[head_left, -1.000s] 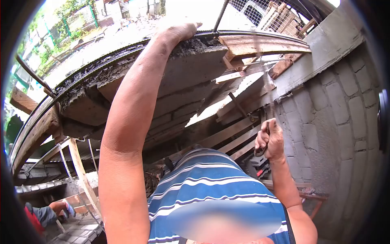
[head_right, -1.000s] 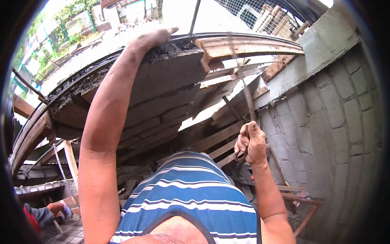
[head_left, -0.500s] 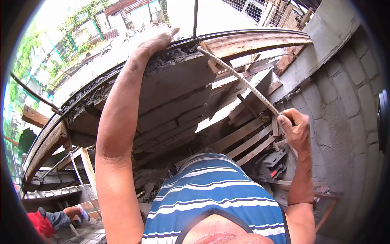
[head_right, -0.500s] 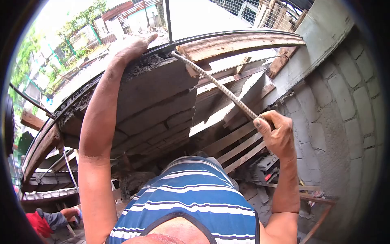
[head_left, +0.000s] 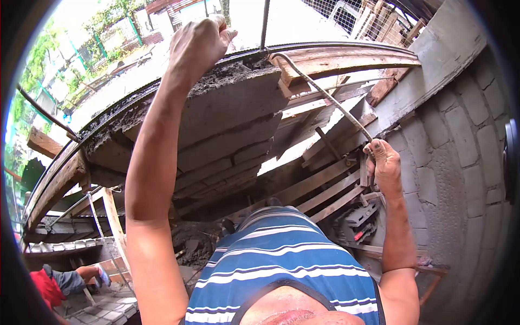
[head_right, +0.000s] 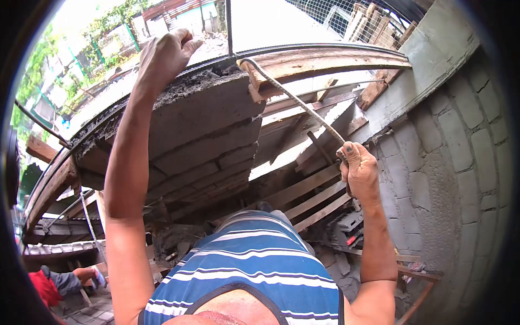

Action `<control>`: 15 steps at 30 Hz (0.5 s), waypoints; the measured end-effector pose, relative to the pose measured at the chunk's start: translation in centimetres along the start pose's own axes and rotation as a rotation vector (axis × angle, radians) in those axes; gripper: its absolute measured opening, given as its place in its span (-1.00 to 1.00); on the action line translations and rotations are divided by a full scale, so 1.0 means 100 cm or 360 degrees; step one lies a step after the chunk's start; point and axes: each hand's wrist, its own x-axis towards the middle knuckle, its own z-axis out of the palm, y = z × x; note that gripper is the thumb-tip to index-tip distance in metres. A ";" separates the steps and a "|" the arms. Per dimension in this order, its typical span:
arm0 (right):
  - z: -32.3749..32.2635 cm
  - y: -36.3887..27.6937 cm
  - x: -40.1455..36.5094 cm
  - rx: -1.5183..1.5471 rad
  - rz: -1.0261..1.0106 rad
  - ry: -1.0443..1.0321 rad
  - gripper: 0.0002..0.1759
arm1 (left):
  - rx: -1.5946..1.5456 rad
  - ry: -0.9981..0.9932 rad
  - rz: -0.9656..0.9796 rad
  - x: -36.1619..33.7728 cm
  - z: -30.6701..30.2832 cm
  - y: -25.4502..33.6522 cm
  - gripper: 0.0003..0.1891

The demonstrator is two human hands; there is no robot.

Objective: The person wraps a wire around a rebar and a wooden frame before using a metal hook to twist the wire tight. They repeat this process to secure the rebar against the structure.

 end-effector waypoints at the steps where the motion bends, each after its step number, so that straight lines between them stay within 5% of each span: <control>1: 0.002 0.001 0.000 0.0006 0.0003 0.0003 -0.49 | 0.0003 -0.0003 0.0006 -0.007 -0.002 0.007 -0.60; 5: 0.005 0.008 0.003 0.0129 0.0105 -0.0087 -0.46 | -0.0175 -0.0444 -0.0167 -0.050 -0.032 0.078 -0.70; 7: 0.006 0.016 0.005 0.0197 0.0067 -0.0076 -0.46 | -0.0355 -0.0284 0.0282 -0.078 -0.012 0.092 -0.75; 9: 0.007 0.017 0.006 0.0272 0.0111 -0.0094 -0.46 | -0.0463 -0.0577 0.0253 -0.099 0.003 0.112 -0.78; 15: 0.013 0.021 0.007 0.0368 0.0211 -0.0198 -0.45 | -0.1140 -0.1052 -0.0322 -0.107 0.045 0.127 -0.67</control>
